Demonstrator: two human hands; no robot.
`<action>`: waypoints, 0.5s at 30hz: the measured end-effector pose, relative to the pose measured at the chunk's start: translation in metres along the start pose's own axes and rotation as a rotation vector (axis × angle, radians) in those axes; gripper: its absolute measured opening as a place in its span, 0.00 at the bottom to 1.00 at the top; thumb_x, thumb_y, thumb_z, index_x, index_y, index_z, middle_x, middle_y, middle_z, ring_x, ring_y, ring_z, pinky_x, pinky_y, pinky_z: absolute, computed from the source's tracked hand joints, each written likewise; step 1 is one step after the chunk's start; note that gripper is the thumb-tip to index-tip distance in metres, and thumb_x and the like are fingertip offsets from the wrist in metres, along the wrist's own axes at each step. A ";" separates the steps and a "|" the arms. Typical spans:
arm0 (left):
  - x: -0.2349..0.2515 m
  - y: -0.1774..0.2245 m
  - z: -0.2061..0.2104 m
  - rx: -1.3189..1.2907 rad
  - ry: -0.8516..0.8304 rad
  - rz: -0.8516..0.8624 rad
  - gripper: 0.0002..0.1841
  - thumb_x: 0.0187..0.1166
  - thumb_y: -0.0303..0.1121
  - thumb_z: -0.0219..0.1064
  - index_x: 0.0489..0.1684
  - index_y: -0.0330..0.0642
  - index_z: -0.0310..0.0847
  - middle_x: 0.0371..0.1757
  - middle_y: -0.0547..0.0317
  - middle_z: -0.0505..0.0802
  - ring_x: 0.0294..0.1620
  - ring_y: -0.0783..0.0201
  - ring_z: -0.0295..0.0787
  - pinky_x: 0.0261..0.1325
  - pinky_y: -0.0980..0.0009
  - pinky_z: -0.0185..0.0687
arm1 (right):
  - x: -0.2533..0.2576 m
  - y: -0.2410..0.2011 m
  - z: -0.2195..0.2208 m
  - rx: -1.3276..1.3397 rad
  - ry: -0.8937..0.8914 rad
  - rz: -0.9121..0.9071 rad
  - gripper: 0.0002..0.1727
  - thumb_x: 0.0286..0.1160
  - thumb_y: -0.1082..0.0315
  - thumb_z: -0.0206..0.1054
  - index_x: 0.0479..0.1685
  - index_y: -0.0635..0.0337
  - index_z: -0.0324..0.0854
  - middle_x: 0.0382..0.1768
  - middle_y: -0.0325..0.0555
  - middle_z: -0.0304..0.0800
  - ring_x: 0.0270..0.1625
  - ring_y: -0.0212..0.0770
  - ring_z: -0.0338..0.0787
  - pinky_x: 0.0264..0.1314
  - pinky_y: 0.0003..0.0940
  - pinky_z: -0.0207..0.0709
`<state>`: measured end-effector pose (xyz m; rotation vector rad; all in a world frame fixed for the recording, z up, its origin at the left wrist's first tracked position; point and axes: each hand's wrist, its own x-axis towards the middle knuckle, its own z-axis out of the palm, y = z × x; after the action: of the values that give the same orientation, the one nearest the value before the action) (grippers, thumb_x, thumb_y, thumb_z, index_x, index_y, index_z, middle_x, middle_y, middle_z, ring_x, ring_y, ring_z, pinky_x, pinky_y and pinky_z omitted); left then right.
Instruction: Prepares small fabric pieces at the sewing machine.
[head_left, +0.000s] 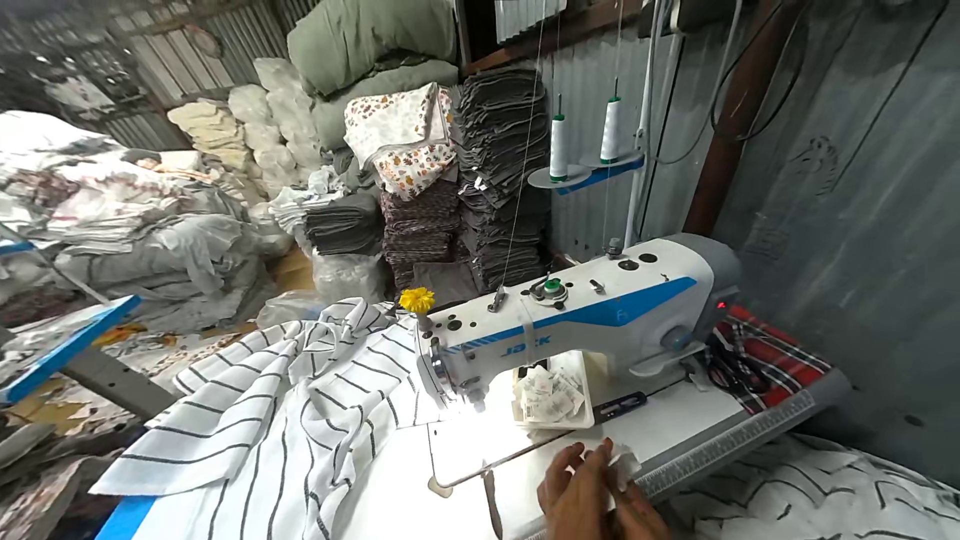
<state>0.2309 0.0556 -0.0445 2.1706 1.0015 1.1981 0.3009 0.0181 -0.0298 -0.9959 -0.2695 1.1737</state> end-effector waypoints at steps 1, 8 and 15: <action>0.000 0.001 0.006 0.033 -0.011 0.020 0.22 0.76 0.20 0.63 0.71 0.33 0.82 0.66 0.47 0.93 0.73 0.37 0.81 0.68 0.37 0.73 | 0.003 -0.001 -0.002 0.017 0.043 -0.017 0.11 0.92 0.72 0.45 0.57 0.60 0.72 0.35 0.36 0.92 0.37 0.27 0.93 0.44 0.26 0.88; 0.039 -0.029 -0.012 -0.028 -0.253 -0.090 0.27 0.83 0.44 0.55 0.77 0.42 0.79 0.81 0.41 0.78 0.85 0.35 0.65 0.75 0.29 0.63 | 0.038 -0.034 -0.035 -0.059 0.068 -0.257 0.10 0.89 0.76 0.47 0.59 0.61 0.69 0.42 0.38 0.94 0.40 0.31 0.94 0.40 0.26 0.88; 0.122 -0.087 -0.009 0.389 -0.534 -0.352 0.27 0.81 0.48 0.68 0.72 0.39 0.83 0.76 0.38 0.81 0.83 0.37 0.68 0.81 0.40 0.64 | 0.046 -0.124 -0.087 0.258 -0.472 -0.713 0.11 0.76 0.61 0.71 0.53 0.43 0.93 0.50 0.35 0.96 0.47 0.30 0.94 0.48 0.22 0.88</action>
<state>0.2339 0.2048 -0.0357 2.2769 1.3646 0.2486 0.4558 0.0084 0.0016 -0.3239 -0.7587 0.7368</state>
